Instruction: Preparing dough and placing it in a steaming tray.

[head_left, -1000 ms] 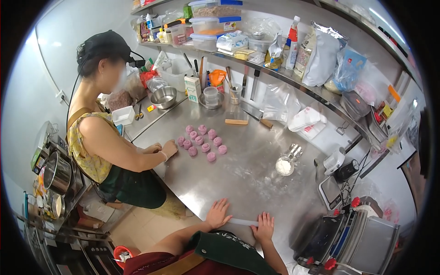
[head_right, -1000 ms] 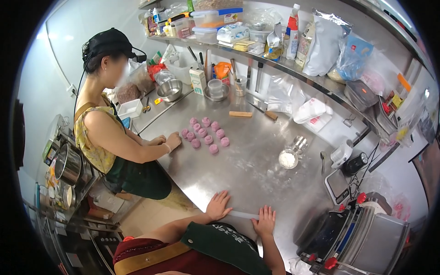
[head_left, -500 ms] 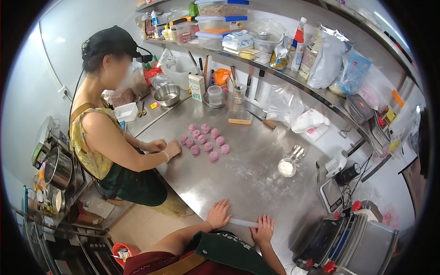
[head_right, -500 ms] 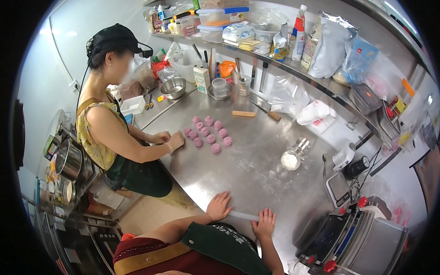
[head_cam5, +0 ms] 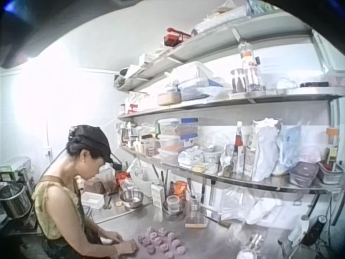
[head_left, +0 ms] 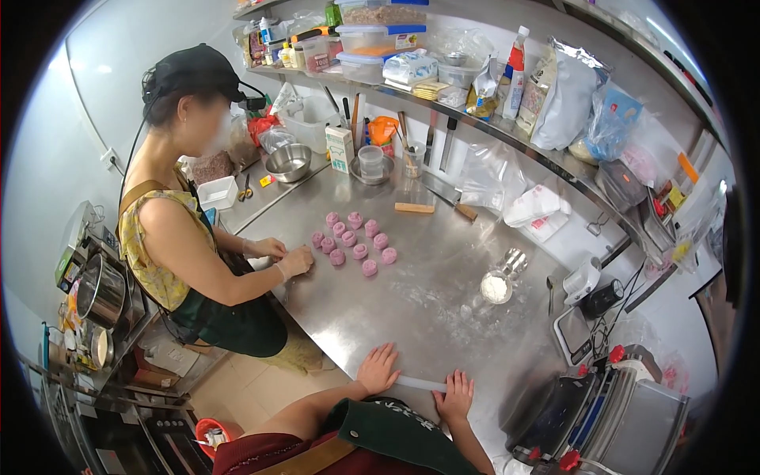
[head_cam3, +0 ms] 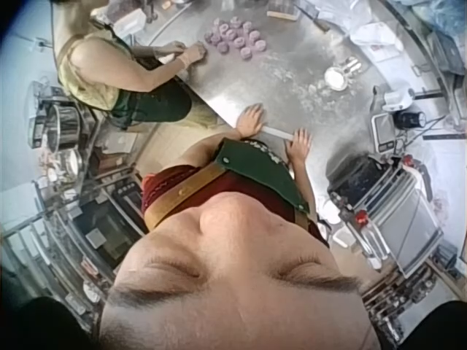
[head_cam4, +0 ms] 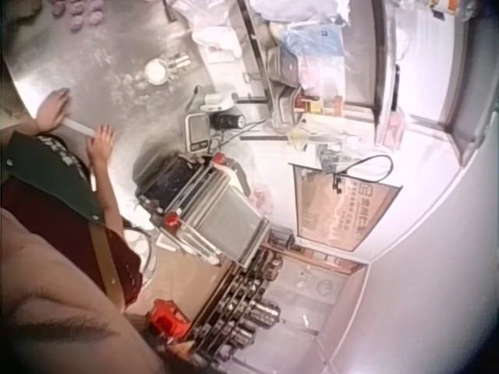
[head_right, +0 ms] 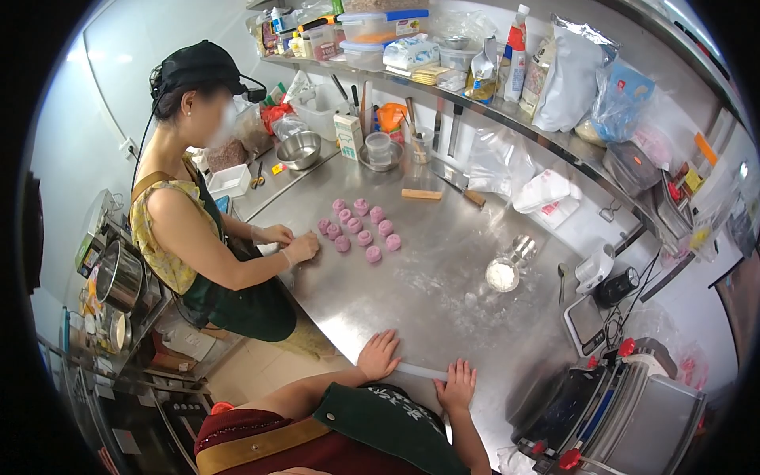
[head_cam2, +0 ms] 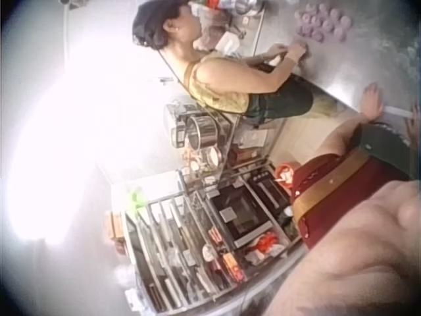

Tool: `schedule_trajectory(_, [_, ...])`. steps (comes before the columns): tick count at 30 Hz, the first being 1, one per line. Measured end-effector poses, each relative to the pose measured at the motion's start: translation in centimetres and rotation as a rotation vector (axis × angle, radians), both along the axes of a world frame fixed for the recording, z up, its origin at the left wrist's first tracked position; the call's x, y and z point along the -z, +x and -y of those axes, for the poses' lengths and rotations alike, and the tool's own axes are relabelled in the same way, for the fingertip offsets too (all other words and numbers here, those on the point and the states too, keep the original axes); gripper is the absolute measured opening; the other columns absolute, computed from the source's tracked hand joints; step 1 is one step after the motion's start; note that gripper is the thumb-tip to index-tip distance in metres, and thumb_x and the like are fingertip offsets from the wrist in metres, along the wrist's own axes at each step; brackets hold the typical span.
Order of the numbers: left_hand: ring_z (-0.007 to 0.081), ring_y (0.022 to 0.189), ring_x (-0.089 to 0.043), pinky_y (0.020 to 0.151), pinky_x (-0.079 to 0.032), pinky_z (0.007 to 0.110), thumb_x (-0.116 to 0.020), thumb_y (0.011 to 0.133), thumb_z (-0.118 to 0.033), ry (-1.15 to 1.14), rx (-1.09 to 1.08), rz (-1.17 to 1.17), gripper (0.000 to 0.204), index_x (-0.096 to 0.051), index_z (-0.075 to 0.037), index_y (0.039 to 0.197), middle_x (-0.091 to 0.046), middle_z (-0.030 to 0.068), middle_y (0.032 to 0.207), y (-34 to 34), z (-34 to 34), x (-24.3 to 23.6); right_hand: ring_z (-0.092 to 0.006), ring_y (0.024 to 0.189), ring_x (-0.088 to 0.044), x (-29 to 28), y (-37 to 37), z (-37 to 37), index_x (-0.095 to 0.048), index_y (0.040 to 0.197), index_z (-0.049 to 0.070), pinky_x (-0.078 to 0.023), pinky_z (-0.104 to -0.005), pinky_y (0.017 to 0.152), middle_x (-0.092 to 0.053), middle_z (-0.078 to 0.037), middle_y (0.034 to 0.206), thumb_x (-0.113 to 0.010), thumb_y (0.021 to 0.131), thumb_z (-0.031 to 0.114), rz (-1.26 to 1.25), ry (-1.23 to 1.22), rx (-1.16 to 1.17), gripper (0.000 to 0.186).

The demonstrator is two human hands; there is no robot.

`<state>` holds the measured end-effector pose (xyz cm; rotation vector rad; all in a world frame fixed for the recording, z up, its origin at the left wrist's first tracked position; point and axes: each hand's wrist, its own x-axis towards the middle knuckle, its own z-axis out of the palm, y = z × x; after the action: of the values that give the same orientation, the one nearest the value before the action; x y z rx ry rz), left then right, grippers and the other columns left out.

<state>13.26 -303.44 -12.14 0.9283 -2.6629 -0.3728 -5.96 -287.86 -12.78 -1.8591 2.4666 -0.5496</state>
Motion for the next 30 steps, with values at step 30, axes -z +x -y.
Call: schedule_trajectory(30, [0.0303,0.113,-0.039,0.094,-0.029,0.046,-0.067,0.062,-0.016,0.088,-0.018,-0.109,0.031,-0.063,-0.014,0.092,-0.047,0.0111,0.115,6.7,-0.9,-1.2,-0.0348,0.113,-0.037,-0.2,1.7,-1.9,-0.048,0.112,0.007,-0.021,-0.0538,0.095,-0.043,-0.018,0.119,-0.059,0.072,0.03,-0.018,-0.032,0.022,0.047])
